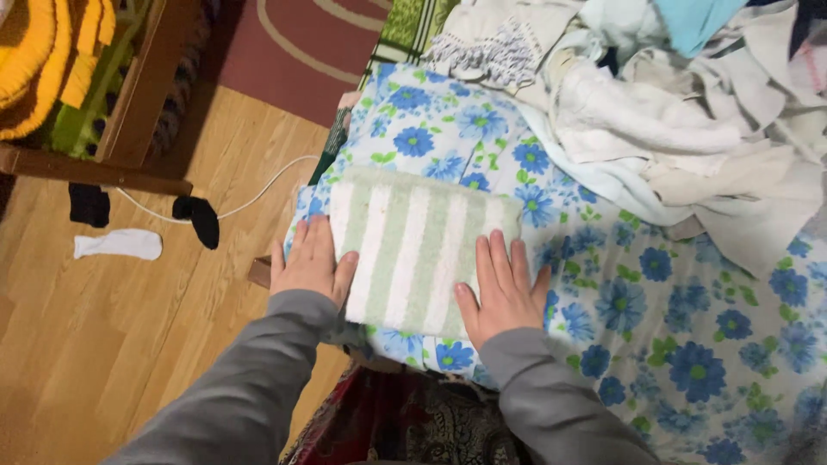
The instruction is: The person folds several towels on a bed, including a striped towel, a green-striped towel, and a white towel. They smooth each towel after folding and place them in a neat stack.
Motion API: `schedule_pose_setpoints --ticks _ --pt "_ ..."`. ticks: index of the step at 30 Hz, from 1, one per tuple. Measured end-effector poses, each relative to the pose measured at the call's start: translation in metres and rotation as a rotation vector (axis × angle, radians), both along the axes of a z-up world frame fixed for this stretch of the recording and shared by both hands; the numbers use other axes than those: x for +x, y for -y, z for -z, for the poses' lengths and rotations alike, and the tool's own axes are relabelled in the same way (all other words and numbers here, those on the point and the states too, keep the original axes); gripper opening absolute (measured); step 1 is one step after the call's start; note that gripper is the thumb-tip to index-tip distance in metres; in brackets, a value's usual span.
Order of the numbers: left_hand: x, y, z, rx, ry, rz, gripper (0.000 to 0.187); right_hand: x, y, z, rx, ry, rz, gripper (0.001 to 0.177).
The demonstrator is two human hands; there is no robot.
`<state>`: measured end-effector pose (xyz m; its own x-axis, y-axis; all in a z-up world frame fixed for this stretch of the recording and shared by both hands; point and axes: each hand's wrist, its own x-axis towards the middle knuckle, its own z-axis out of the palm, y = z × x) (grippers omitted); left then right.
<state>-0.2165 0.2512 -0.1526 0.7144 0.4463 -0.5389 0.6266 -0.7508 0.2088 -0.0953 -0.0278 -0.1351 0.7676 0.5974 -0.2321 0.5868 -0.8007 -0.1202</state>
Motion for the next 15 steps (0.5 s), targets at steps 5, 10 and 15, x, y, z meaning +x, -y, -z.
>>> schedule_pose_setpoints --ticks 5,10,15 --pt "0.004 0.018 0.009 0.143 0.073 -0.117 0.078 0.011 0.05 -0.005 0.061 -0.093 -0.11 0.074" --pt "0.045 0.055 -0.019 0.25 0.456 -0.083 0.072 0.05 0.109 0.002 0.233 -0.531 0.006 0.058" --pt "0.124 0.116 -0.03 0.04 0.574 0.034 0.068 0.109 0.171 0.006 0.128 -0.566 0.374 0.044"
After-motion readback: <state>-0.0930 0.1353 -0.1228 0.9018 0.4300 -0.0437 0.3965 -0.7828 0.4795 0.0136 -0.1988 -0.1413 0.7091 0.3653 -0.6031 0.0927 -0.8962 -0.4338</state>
